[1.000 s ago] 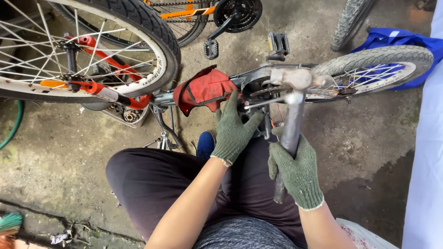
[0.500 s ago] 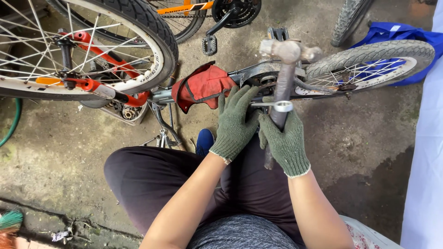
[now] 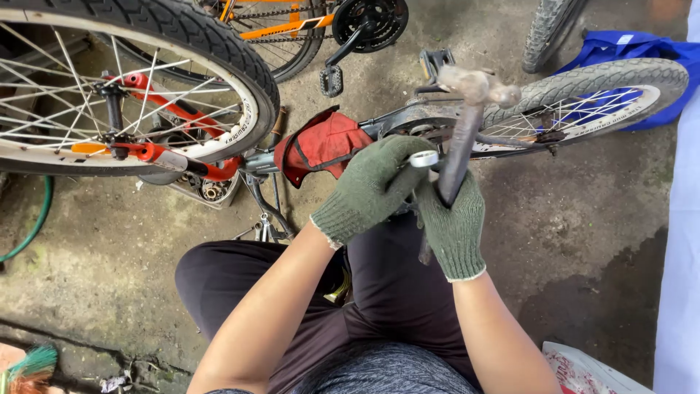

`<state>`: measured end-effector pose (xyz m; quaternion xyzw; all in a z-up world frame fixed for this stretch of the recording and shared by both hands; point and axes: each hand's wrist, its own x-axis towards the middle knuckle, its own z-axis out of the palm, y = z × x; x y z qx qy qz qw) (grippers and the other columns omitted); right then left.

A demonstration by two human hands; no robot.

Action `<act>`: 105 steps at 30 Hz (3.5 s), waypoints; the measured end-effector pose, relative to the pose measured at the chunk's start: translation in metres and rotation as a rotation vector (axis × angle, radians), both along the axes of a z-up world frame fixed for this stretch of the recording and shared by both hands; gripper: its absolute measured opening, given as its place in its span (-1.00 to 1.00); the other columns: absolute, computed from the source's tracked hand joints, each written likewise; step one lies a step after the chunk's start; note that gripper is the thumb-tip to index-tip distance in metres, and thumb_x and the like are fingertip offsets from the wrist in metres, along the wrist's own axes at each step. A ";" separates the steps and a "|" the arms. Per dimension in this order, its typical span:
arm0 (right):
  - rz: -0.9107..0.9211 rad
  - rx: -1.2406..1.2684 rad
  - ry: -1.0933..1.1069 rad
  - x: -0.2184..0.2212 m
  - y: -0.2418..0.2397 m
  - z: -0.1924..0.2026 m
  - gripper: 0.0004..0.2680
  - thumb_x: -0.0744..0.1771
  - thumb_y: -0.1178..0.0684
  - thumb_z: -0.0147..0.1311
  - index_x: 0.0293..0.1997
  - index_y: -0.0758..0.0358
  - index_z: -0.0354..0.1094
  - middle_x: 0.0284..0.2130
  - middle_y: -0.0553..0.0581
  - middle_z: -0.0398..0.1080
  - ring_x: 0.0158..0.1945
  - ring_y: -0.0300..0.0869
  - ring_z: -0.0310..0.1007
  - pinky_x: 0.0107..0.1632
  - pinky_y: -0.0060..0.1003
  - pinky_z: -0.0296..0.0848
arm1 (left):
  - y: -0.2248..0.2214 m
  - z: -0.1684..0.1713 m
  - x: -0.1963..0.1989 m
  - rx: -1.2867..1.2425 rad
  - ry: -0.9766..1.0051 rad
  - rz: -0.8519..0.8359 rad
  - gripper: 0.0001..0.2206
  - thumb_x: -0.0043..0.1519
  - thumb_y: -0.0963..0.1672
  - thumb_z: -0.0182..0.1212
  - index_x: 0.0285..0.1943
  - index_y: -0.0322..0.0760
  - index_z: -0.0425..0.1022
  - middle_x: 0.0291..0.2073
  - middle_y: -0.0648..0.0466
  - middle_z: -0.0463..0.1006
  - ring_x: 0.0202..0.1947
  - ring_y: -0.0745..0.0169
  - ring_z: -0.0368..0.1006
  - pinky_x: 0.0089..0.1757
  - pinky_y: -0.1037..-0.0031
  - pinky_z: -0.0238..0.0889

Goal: Using a hammer and a metal punch to loosen or remove parts from a bicycle crank assembly.

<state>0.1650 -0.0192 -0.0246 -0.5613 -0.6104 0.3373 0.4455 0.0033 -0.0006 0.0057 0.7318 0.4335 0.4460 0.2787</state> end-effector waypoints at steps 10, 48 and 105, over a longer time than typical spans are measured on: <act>-0.183 -0.413 -0.269 -0.002 0.009 -0.021 -0.57 0.17 -0.03 0.24 0.12 0.23 0.30 -0.22 0.41 0.50 -0.03 0.35 0.51 -0.03 0.22 0.51 | 0.003 0.057 0.021 -0.134 -0.190 -0.066 -0.84 0.36 -0.04 0.15 -0.02 -0.13 0.52 -0.32 -0.10 0.59 -0.11 -0.22 0.59 -0.03 0.11 0.44; -0.021 -0.315 -0.409 -0.012 0.018 -0.070 -0.64 0.21 -0.11 0.30 -0.01 0.25 0.37 -0.42 0.40 0.49 -0.24 0.34 0.55 -0.32 0.15 0.55 | 0.078 0.041 -0.024 -0.389 1.570 -0.208 -0.76 0.32 -0.09 0.16 -0.22 -0.34 0.68 -0.39 -0.13 0.67 -0.39 -0.11 0.57 -0.28 0.17 0.37; 0.031 -0.404 -0.314 -0.023 0.028 -0.086 -0.71 0.19 -0.21 0.28 -0.12 -0.01 0.41 -0.43 0.06 0.51 -0.21 -0.04 0.60 -0.18 -0.12 0.53 | -0.009 0.002 -0.083 0.201 0.802 0.307 -0.88 0.25 -0.07 0.20 -0.12 -0.09 0.56 -0.41 0.06 0.65 -0.48 -0.04 0.55 -0.43 0.23 0.36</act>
